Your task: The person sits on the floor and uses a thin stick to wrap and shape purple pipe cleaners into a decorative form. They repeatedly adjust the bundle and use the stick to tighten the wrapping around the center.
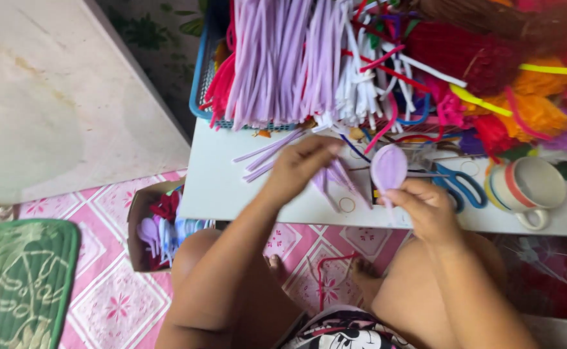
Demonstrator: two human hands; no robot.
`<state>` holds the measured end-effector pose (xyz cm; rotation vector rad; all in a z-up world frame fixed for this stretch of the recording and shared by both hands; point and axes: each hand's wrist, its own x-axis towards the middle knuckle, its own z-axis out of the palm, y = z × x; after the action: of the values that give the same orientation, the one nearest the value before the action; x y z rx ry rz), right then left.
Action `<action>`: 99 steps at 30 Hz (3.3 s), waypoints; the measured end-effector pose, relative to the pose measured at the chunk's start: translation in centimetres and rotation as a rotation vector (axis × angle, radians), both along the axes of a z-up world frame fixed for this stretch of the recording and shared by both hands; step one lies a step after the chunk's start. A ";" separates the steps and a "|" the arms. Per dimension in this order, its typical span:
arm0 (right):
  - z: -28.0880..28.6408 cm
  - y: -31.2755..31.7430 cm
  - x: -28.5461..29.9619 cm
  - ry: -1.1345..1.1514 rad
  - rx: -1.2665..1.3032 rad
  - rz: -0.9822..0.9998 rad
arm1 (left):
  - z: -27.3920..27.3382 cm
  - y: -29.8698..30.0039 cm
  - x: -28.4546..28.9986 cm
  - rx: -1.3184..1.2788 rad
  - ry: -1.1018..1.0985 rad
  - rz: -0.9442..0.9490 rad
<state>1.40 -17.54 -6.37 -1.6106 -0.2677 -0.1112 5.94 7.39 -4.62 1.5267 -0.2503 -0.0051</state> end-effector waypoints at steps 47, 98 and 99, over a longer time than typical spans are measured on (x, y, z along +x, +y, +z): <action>-5.4 -9.6 8.5 -0.008 -1.438 -0.157 | -11.0 1.0 0.2 1.373 -0.313 -0.153; 3.8 -8.9 2.9 -0.378 -0.419 0.098 | -1.4 -8.1 -0.1 0.458 0.025 -0.151; 3.4 -9.9 2.9 -0.373 -0.395 0.068 | -1.5 -8.0 0.0 0.472 0.039 -0.171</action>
<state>4.30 -27.42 -2.95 -1.9653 -0.6644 -0.3235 5.99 -0.64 -6.15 1.9669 -0.3657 -0.2440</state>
